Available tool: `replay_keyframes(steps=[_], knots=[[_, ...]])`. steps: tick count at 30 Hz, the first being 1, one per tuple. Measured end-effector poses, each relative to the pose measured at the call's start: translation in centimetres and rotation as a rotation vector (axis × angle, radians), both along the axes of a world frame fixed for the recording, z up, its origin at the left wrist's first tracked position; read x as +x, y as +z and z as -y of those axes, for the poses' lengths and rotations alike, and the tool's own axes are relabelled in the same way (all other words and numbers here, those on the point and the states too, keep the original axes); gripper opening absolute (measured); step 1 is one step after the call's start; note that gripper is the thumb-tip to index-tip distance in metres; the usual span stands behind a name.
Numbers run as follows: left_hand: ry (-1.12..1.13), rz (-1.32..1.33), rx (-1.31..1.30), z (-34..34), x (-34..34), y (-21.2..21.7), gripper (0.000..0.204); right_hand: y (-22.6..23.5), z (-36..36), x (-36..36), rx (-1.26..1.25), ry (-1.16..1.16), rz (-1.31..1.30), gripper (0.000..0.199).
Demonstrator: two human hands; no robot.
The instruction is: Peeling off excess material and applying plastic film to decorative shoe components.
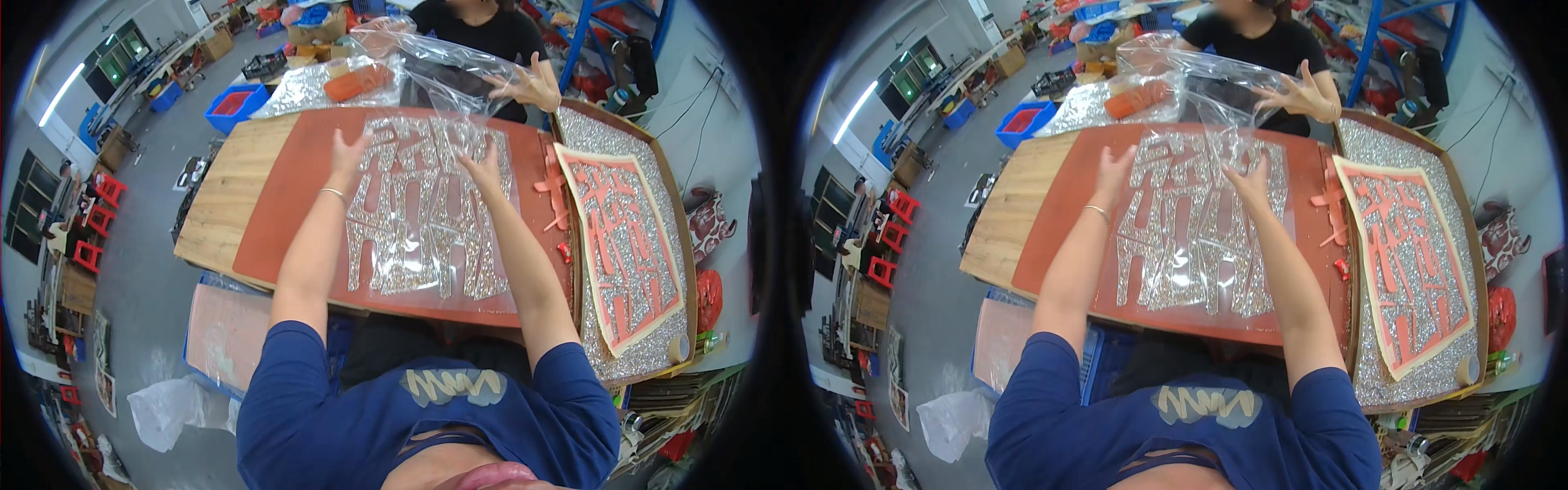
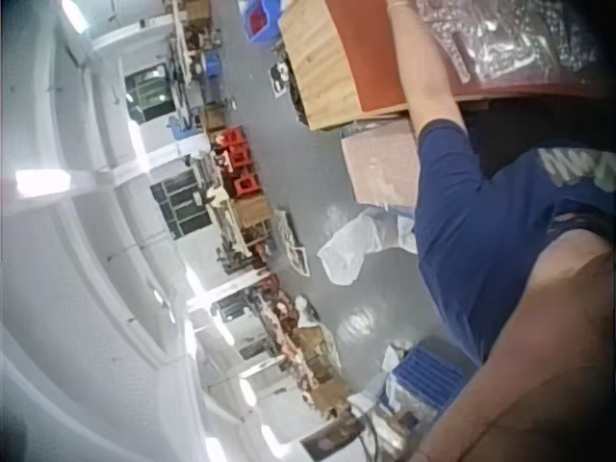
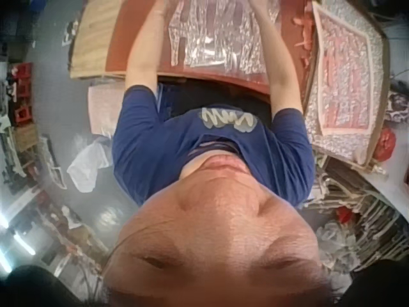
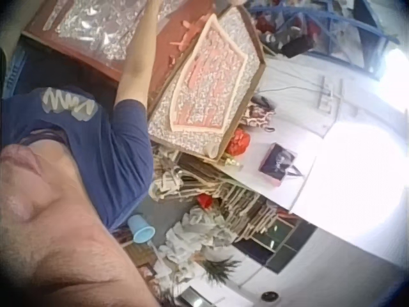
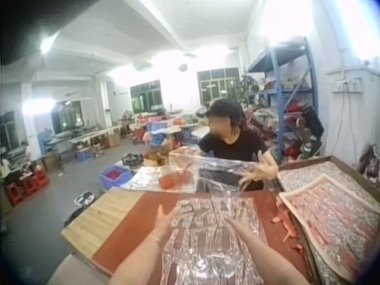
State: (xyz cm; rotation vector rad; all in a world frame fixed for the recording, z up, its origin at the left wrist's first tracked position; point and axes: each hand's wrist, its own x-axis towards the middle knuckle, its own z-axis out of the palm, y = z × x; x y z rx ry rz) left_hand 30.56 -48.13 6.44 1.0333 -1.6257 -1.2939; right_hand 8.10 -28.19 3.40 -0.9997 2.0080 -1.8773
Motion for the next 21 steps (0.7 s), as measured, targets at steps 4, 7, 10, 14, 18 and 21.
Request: replay_keyframes(steps=[4, 7, 10, 14, 18, 21], knots=[[-0.067, 0.132, -0.029, 1.4, -5.1, -0.9, 0.125, 1.5, -0.9, -1.4, 0.103, -0.047, 0.228, 0.028], [-0.068, -0.117, 0.192, 0.9, -7.8, 0.0, 0.121, 1.9, -2.8, -0.7, 0.001, 0.030, 0.306, 0.019], [-0.219, -0.530, 0.546, -0.6, -8.9, 1.6, 0.080, 4.2, -4.9, 2.1, -0.098, 0.121, 0.437, 0.021], [-0.183, -0.882, 0.641, 0.9, -7.4, 0.6, 0.032, 4.0, -6.0, 4.8, -0.110, 0.336, 0.556, 0.025], [-0.133, -0.872, 0.728, -2.6, -3.9, -1.5, 0.013, 1.7, -8.4, 5.9, -0.035, 0.245, 0.608, 0.025], [-0.133, -0.783, 0.815, -5.4, -0.1, -2.9, 0.016, 0.2, -10.6, 7.7, -0.032, 0.236, 0.677, 0.020]])
